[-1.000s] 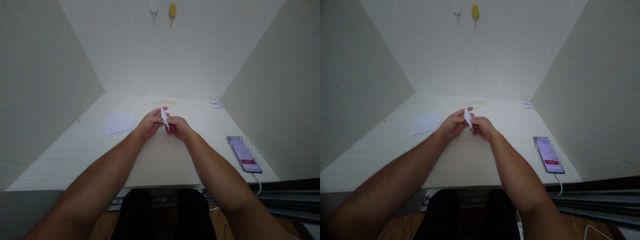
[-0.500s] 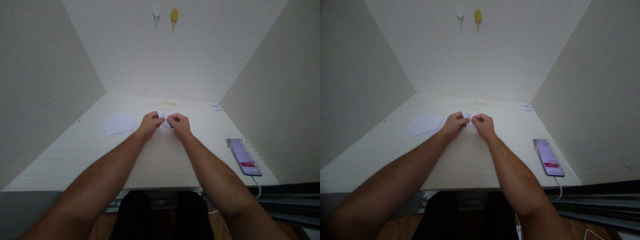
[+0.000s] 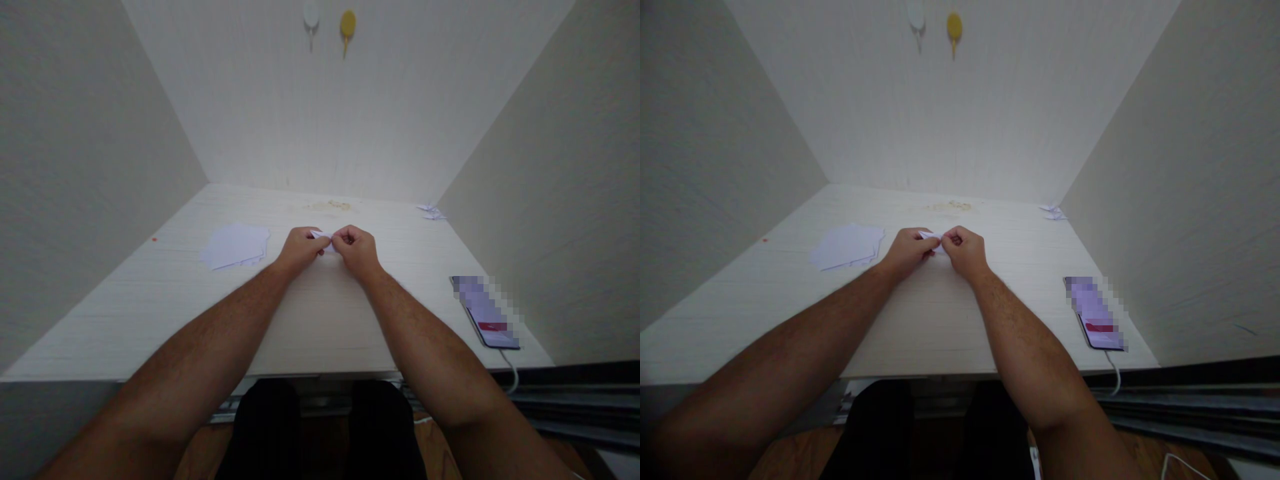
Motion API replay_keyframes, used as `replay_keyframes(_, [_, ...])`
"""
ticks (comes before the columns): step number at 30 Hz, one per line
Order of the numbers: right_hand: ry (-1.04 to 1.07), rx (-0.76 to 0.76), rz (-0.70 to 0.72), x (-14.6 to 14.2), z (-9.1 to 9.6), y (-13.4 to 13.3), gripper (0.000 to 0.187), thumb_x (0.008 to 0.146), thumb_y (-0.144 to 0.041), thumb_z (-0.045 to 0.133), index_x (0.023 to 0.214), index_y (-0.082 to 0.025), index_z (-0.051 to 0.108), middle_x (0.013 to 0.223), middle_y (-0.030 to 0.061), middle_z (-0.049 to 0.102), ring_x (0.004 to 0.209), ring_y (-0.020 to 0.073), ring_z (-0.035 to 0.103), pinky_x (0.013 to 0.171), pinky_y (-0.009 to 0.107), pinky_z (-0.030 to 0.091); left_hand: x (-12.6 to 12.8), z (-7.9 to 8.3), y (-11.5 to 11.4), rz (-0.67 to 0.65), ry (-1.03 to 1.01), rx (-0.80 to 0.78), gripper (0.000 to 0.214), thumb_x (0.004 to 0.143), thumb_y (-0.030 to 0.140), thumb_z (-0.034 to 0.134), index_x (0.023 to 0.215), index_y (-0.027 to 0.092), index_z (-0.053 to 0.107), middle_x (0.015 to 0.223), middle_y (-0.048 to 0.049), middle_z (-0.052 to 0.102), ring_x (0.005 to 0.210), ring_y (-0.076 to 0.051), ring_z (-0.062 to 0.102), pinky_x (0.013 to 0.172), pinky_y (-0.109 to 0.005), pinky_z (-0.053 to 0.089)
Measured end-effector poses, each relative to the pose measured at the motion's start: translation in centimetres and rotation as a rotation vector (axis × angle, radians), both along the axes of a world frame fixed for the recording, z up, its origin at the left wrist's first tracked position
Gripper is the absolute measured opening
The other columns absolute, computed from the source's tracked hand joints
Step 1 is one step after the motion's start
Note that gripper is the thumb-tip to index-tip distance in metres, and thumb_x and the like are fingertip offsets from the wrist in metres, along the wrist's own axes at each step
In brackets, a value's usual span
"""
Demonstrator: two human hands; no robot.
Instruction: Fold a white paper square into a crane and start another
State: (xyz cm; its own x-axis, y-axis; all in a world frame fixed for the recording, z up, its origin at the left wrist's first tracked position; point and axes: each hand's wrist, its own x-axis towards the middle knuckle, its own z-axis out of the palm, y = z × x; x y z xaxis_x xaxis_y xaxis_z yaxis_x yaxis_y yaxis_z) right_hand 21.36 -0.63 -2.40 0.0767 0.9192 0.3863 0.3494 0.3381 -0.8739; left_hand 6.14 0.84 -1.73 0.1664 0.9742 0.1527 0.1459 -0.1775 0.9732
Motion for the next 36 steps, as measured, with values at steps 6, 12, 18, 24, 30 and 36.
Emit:
replay_keyframes(6, [-0.072, 0.132, 0.016, 0.1, -0.8, 0.4, 0.012, 0.080, -0.028, 0.064, 0.073, -0.020, 0.069, 0.066, -0.0016, 0.066, 0.063, 0.0122, 0.057, 0.063, 0.026, 0.044, 0.1, -0.5, 0.3, 0.079, 0.019, -0.017, 0.019, 0.069, 0.030, 0.067, 0.058, 0.015, 0.065, 0.047, 0.0007, 0.055, 0.045, -0.010, 0.044, 0.047, -0.024, 0.029])
replay_keyframes(12, [-0.210, 0.253, 0.014, 0.4, -1.0, 0.7, 0.011, 0.080, -0.022, 0.065, 0.072, -0.021, 0.071, 0.069, -0.0002, 0.068, 0.066, 0.0131, 0.059, 0.066, 0.027, 0.045, 0.3, -0.6, 0.5, 0.122, -0.043, -0.067, 0.016, 0.065, 0.026, 0.067, 0.054, 0.016, 0.062, 0.046, 0.0018, 0.054, 0.046, -0.010, 0.046, 0.049, -0.024, 0.032])
replay_keyframes(18, [-0.231, 0.285, 0.016, 0.4, -0.5, 0.4, 0.013, 0.078, -0.020, 0.065, 0.066, -0.020, 0.069, 0.065, -0.0002, 0.067, 0.062, 0.0125, 0.057, 0.063, 0.027, 0.045, 0.4, -0.5, 0.4, 0.104, -0.085, -0.095, 0.016, 0.063, 0.024, 0.068, 0.052, 0.016, 0.060, 0.044, 0.0022, 0.052, 0.045, -0.009, 0.044, 0.047, -0.024, 0.029])
replay_keyframes(24, [-0.137, 0.246, 0.042, 0.4, -0.9, 0.6, 0.014, 0.078, -0.027, 0.066, 0.067, -0.020, 0.071, 0.066, 0.0011, 0.068, 0.063, 0.0139, 0.060, 0.062, 0.028, 0.046, 0.4, -0.4, 0.4, 0.063, -0.138, -0.110, 0.016, 0.062, 0.023, 0.068, 0.051, 0.017, 0.058, 0.043, 0.0029, 0.050, 0.043, -0.008, 0.042, 0.045, -0.023, 0.027])
replay_keyframes(30, [-0.132, 0.229, 0.019, 0.4, -0.9, 0.5, 0.012, 0.078, -0.028, 0.066, 0.069, -0.021, 0.073, 0.067, 0.0010, 0.069, 0.064, 0.0146, 0.061, 0.064, 0.030, 0.047, 0.3, -0.7, 0.8, 0.015, -0.206, -0.109, 0.025, 0.067, 0.031, 0.071, 0.051, 0.017, 0.058, 0.043, 0.0025, 0.050, 0.041, -0.010, 0.046, 0.044, -0.025, 0.032])
replay_keyframes(36, [-0.040, 0.114, 0.028, 0.2, -0.4, 0.2, 0.018, 0.078, -0.035, 0.067, 0.070, -0.020, 0.073, 0.067, 0.0013, 0.070, 0.063, 0.0142, 0.060, 0.063, 0.030, 0.047, 0.2, -0.9, 1.0, 0.017, -0.205, -0.098, 0.020, 0.065, 0.028, 0.071, 0.053, 0.016, 0.060, 0.044, 0.0018, 0.052, 0.042, -0.010, 0.046, 0.044, -0.025, 0.032])
